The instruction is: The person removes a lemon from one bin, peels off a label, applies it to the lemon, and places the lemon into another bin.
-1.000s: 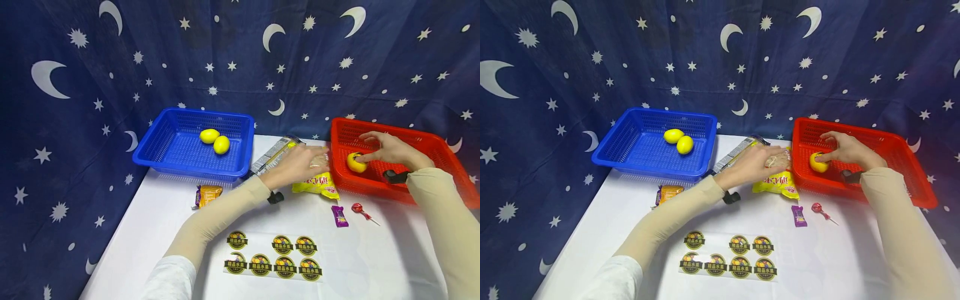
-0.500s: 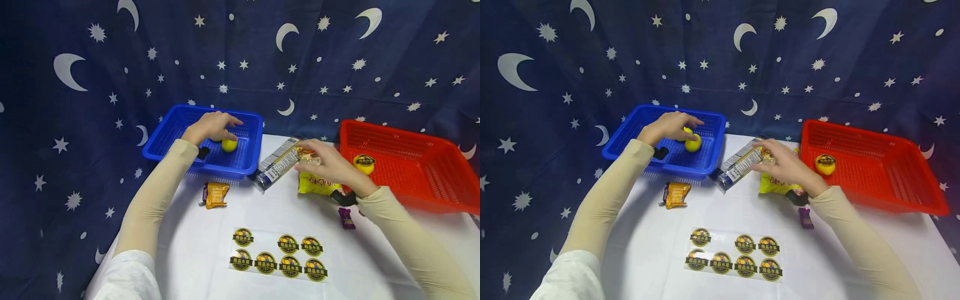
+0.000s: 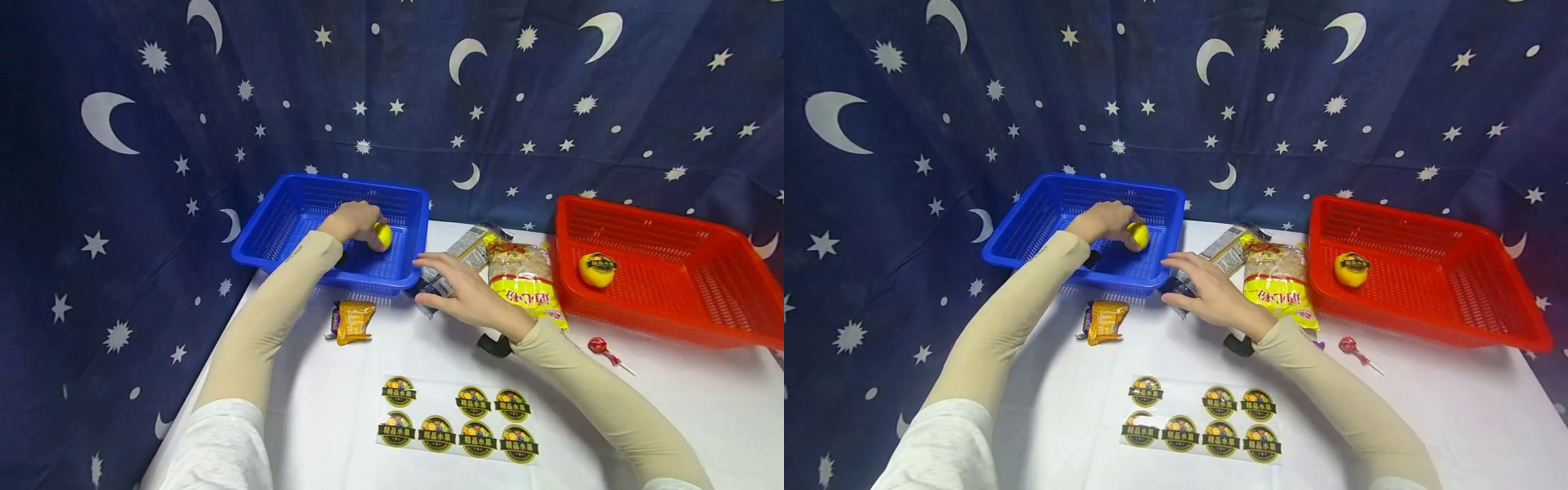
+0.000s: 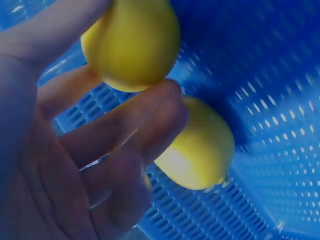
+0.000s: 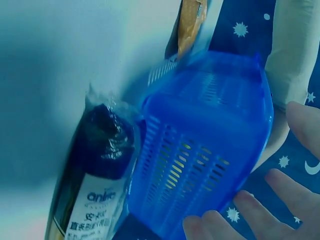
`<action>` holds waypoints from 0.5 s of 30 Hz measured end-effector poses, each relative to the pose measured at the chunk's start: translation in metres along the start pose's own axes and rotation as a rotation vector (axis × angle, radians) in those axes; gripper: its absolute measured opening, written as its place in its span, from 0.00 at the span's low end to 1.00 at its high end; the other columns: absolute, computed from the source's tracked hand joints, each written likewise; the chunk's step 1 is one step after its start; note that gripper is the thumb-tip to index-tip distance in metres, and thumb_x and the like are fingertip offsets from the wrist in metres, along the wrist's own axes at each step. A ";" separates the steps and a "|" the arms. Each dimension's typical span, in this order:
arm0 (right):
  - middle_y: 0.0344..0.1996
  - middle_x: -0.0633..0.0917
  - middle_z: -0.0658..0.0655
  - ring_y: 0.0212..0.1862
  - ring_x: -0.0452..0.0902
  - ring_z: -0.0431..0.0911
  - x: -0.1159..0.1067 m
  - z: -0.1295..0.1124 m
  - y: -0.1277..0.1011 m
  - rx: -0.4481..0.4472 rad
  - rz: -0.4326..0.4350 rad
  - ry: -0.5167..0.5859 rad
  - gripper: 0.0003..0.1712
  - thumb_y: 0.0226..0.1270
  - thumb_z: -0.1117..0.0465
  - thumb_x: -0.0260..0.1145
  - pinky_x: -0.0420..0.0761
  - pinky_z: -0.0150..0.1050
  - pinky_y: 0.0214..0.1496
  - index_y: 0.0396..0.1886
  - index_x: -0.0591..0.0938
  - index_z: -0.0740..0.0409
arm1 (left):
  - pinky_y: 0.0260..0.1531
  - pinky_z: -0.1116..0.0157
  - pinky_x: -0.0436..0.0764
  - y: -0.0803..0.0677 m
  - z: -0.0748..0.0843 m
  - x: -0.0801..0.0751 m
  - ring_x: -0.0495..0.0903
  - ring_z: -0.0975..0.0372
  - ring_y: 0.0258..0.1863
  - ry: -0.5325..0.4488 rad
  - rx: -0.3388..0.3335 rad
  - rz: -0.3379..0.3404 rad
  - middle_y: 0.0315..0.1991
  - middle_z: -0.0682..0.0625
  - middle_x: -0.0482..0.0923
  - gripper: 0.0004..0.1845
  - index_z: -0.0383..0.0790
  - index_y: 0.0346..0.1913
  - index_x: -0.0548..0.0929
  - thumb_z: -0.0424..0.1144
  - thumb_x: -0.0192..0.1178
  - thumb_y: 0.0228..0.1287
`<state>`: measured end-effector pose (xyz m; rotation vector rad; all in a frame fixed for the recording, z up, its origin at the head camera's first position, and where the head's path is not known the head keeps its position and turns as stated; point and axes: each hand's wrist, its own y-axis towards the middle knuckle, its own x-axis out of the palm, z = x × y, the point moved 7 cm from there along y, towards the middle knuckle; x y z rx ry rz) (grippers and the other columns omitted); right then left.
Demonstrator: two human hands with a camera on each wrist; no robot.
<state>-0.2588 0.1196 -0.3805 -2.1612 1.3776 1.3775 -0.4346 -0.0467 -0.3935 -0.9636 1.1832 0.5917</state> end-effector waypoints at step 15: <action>0.76 0.69 0.57 0.77 0.65 0.57 0.010 0.003 -0.001 0.048 -0.027 0.026 0.35 0.70 0.48 0.70 0.68 0.64 0.73 0.73 0.73 0.50 | 0.64 0.51 0.77 0.001 -0.005 0.002 0.79 0.53 0.57 -0.186 0.032 0.006 0.68 0.45 0.78 0.41 0.52 0.71 0.77 0.50 0.78 0.52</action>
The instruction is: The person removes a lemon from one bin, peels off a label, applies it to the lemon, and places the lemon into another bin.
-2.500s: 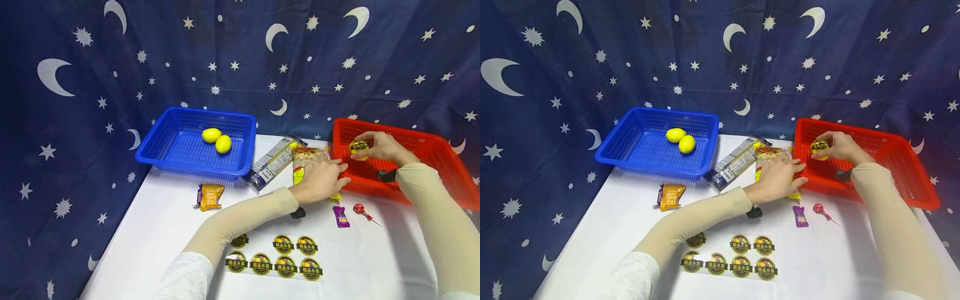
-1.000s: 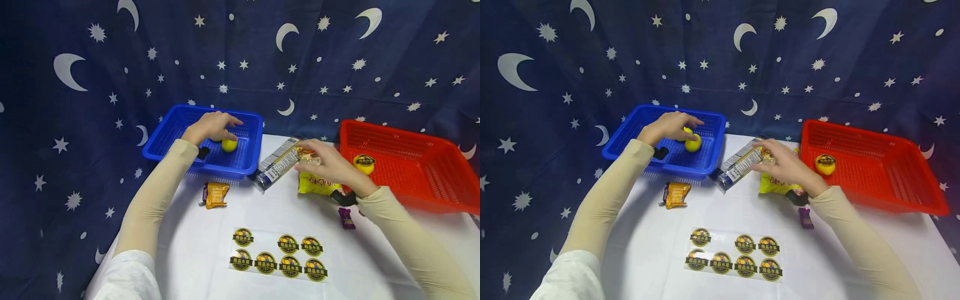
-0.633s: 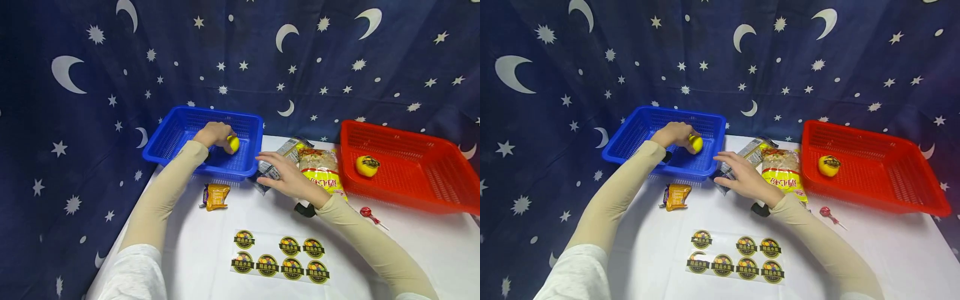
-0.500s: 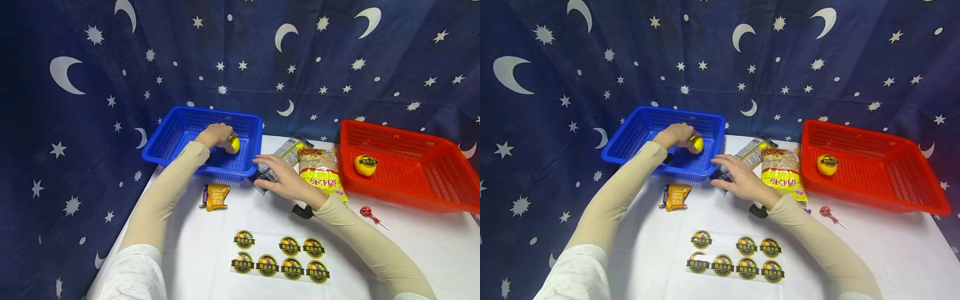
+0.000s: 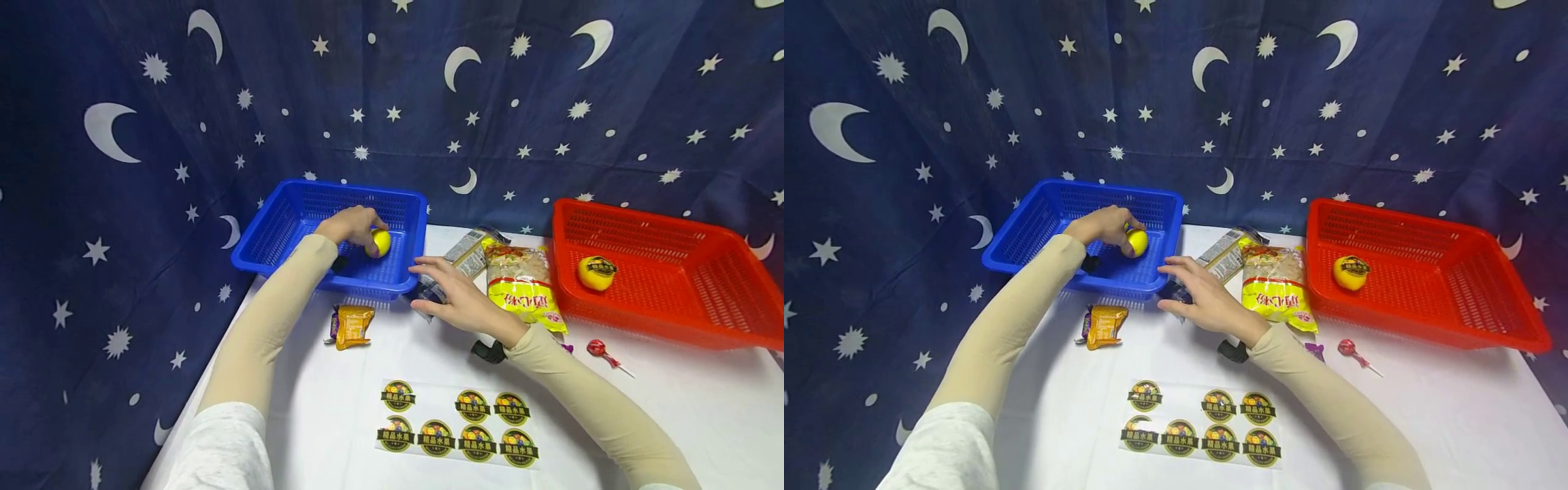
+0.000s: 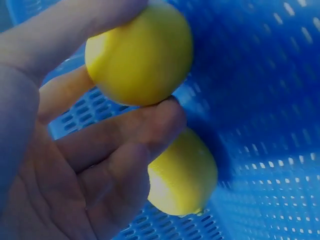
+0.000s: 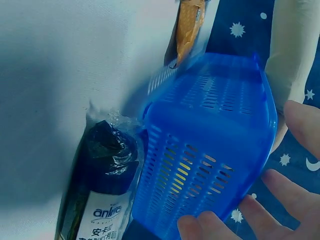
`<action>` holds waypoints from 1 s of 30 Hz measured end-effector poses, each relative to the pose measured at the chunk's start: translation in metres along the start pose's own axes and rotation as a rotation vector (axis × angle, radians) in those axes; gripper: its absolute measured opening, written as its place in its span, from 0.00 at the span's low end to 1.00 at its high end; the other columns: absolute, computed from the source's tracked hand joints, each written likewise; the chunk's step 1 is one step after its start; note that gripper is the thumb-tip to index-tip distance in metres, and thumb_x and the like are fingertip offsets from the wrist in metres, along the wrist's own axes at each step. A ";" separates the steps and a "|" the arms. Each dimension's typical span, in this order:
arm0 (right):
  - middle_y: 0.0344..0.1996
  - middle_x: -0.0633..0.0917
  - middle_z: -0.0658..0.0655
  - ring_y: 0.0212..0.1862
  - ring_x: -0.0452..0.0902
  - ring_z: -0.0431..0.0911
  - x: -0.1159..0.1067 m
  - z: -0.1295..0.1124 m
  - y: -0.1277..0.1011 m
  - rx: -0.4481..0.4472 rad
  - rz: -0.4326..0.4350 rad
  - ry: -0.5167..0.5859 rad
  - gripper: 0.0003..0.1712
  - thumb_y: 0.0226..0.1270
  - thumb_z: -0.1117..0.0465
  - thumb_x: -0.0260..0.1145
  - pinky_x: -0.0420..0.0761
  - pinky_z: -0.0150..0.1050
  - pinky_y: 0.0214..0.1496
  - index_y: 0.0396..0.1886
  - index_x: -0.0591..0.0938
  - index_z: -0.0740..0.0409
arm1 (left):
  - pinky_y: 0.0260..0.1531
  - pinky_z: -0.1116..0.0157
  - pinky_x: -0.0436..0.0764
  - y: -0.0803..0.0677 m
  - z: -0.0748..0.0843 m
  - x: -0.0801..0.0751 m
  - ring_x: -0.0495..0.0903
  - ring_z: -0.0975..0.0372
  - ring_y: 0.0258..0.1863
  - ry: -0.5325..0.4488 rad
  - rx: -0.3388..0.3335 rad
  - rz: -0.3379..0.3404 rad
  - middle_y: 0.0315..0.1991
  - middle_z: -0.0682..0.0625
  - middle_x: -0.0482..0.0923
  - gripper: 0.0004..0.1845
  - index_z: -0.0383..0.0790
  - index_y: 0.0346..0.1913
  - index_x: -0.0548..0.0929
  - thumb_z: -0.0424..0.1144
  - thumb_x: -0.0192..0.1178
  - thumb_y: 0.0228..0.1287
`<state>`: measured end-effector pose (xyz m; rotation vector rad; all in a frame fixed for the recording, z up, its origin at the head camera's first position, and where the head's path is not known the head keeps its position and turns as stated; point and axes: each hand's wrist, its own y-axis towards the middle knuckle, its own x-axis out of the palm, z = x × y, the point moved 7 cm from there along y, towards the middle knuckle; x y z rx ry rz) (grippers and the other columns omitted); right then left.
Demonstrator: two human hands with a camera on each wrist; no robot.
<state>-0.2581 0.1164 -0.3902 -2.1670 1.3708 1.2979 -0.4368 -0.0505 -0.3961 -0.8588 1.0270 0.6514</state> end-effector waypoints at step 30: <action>0.63 0.82 0.62 0.59 0.83 0.56 -0.001 0.042 -0.115 0.146 0.028 0.214 0.29 0.71 0.58 0.70 0.85 0.49 0.57 0.68 0.77 0.60 | 0.18 0.74 0.67 -0.144 0.157 0.098 0.67 0.71 0.16 -0.107 0.446 0.410 0.18 0.58 0.78 0.38 0.53 0.66 0.82 0.58 0.75 0.49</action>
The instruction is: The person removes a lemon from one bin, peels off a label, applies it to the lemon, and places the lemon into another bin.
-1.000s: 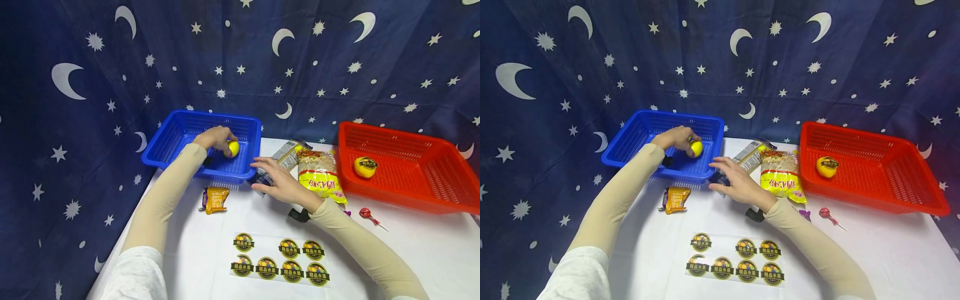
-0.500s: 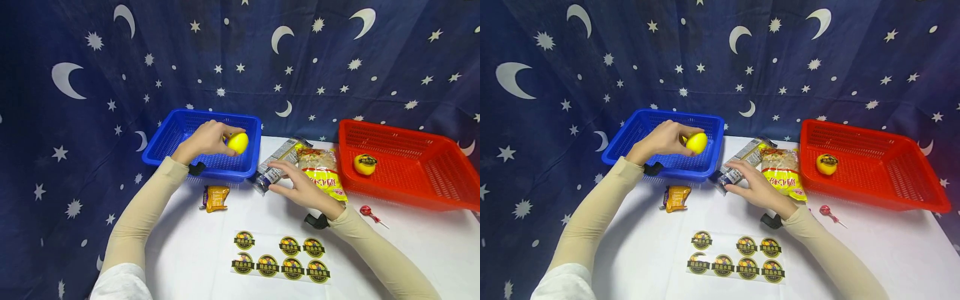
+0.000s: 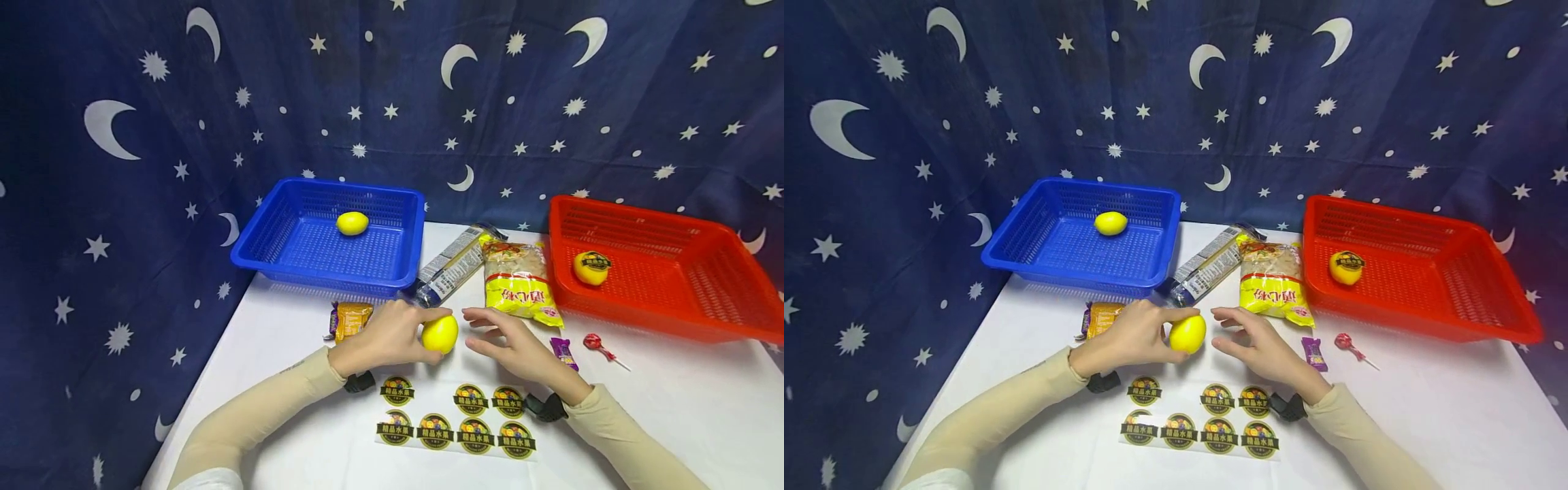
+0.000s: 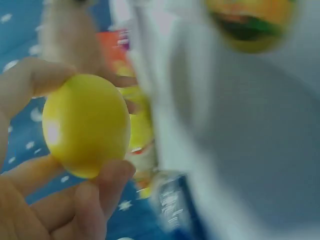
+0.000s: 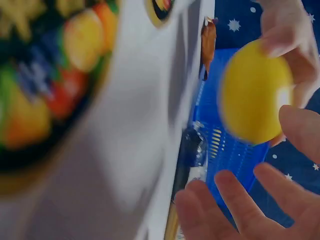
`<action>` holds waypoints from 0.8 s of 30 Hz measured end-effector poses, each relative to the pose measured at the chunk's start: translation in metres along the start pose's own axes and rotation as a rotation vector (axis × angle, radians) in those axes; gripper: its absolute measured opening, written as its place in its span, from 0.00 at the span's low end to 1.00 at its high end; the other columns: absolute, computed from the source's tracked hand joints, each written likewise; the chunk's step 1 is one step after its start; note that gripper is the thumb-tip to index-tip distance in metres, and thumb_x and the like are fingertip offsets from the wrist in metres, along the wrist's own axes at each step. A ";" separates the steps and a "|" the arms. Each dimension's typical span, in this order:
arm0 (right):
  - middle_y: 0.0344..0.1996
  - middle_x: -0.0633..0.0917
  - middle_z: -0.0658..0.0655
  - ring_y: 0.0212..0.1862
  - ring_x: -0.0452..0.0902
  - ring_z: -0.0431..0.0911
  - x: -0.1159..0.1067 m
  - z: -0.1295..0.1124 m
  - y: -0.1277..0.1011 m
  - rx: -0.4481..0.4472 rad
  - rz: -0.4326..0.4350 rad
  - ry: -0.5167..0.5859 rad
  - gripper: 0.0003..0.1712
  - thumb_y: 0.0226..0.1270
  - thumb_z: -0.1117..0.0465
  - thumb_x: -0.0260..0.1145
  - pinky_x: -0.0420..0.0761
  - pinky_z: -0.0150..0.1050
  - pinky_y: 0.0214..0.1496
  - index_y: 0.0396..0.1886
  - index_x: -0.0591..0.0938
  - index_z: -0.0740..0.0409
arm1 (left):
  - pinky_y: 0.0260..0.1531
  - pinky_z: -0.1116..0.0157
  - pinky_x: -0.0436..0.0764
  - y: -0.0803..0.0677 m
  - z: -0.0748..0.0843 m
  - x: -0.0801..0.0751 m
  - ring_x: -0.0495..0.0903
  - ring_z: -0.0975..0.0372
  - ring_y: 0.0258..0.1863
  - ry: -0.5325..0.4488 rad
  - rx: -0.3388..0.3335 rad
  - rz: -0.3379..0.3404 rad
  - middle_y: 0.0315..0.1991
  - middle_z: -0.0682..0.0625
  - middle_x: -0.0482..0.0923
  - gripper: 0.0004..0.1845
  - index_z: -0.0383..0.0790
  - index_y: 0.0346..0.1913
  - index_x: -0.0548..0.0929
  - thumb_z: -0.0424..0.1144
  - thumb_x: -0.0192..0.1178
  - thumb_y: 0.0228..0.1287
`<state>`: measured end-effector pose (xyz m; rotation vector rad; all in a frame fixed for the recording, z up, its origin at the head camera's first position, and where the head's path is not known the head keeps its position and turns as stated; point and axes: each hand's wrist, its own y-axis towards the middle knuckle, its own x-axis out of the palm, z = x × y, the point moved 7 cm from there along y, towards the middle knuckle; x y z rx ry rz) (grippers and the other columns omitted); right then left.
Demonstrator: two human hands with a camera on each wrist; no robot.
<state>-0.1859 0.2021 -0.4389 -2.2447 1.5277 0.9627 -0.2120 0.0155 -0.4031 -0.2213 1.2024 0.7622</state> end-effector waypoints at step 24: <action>0.50 0.90 0.55 0.44 0.89 0.43 0.014 0.001 -0.001 0.031 0.078 -0.087 0.29 0.67 0.54 0.73 0.88 0.37 0.47 0.66 0.81 0.56 | 0.17 0.67 0.63 -0.014 -0.009 0.028 0.60 0.66 0.15 -0.032 -0.152 -0.190 0.17 0.57 0.67 0.50 0.45 0.81 0.59 0.66 0.63 0.64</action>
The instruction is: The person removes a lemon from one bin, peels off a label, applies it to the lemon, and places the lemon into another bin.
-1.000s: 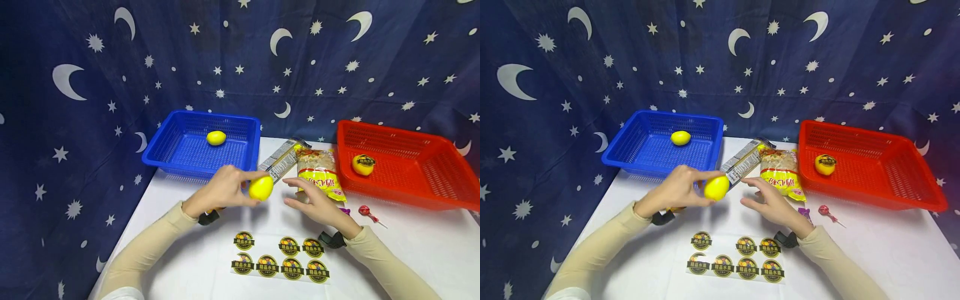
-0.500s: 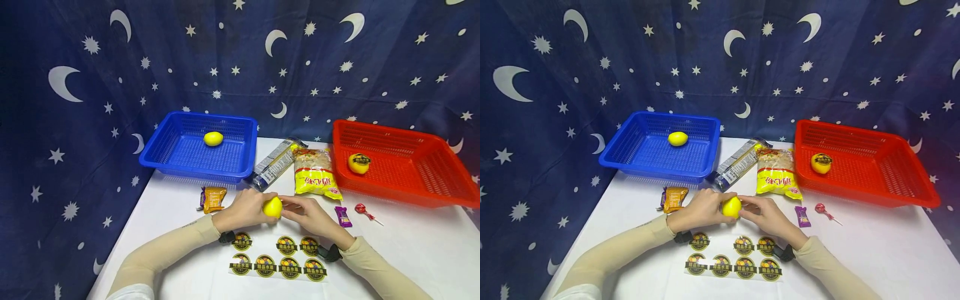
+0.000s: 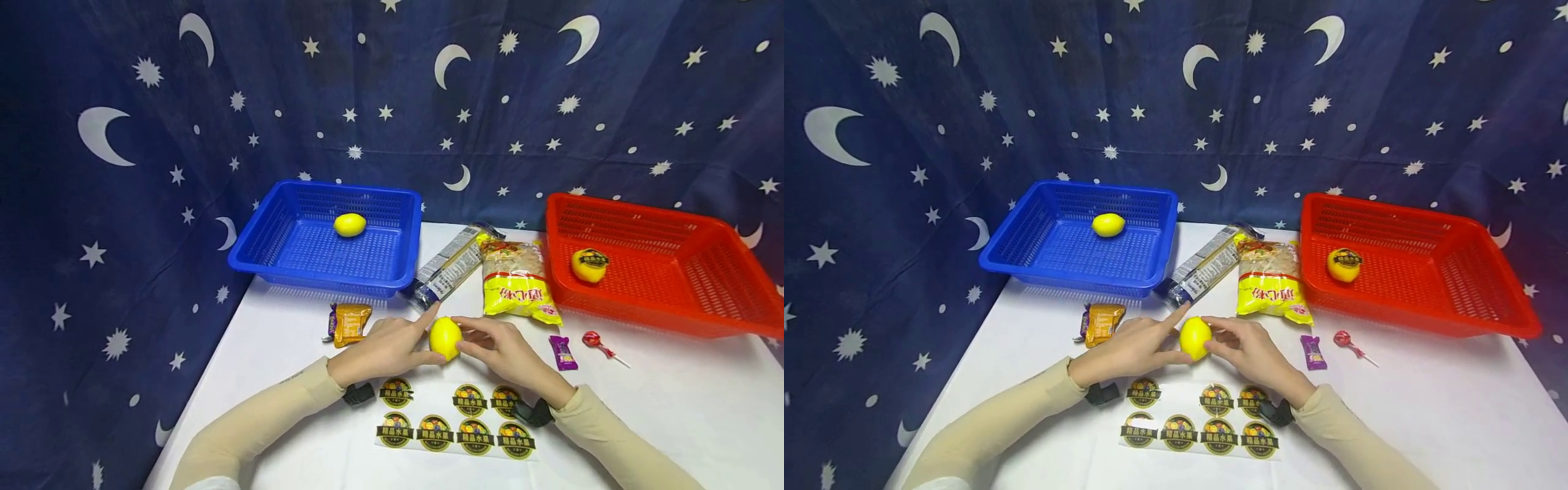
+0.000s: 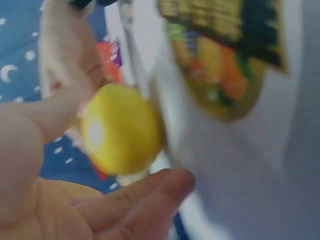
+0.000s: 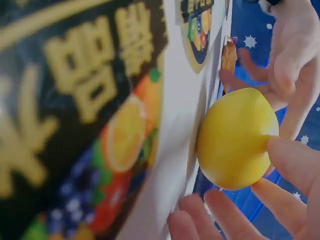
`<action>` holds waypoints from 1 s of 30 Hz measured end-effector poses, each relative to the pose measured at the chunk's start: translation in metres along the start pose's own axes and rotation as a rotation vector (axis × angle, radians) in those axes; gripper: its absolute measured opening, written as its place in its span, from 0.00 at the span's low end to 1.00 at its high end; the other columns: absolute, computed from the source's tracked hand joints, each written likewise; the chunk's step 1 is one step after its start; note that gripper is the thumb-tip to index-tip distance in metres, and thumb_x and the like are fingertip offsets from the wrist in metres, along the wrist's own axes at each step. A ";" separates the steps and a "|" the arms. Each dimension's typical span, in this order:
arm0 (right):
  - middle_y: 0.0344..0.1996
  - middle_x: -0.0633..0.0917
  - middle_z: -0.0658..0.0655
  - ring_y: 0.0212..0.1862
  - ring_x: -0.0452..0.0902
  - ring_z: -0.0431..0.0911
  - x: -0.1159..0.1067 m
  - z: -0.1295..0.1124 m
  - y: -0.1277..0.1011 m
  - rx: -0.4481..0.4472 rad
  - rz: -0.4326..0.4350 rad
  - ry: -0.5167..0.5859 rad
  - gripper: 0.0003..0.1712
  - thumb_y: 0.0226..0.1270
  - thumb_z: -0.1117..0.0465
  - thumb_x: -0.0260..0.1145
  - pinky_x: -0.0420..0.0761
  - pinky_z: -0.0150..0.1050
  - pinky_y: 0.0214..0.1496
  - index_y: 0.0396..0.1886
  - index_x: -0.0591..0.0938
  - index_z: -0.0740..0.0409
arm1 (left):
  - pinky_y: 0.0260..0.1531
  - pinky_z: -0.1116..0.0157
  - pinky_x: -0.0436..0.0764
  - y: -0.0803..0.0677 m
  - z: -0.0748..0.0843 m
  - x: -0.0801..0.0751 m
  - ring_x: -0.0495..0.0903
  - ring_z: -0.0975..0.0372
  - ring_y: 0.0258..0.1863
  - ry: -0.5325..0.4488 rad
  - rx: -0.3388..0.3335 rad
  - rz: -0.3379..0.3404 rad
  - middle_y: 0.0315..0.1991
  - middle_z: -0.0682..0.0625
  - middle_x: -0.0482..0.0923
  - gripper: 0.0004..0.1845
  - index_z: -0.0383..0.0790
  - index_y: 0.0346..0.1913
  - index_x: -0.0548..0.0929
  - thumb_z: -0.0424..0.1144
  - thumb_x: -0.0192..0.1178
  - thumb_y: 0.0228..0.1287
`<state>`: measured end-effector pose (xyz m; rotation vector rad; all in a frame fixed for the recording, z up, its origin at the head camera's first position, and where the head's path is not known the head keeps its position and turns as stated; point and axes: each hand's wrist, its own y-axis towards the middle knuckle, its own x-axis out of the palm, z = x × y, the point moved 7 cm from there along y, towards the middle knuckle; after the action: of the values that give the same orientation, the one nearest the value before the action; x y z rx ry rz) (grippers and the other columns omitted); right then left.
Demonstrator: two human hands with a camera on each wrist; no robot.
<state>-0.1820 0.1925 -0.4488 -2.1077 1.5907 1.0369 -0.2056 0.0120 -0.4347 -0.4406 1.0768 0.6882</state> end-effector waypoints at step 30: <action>0.34 0.82 0.40 0.33 0.70 0.29 0.043 -0.059 -0.047 -0.201 -0.297 -0.294 0.09 0.65 0.53 0.74 0.73 0.26 0.35 0.44 0.91 0.45 | 0.29 0.74 0.70 -0.063 0.007 -0.015 0.73 0.76 0.26 -0.105 0.064 0.040 0.28 0.64 0.82 0.04 0.55 0.38 0.86 0.41 0.70 0.64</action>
<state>-0.1119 0.1415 -0.4464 -2.1110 1.0388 1.3683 -0.1609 -0.0329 -0.4184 -0.3250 1.0073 0.7032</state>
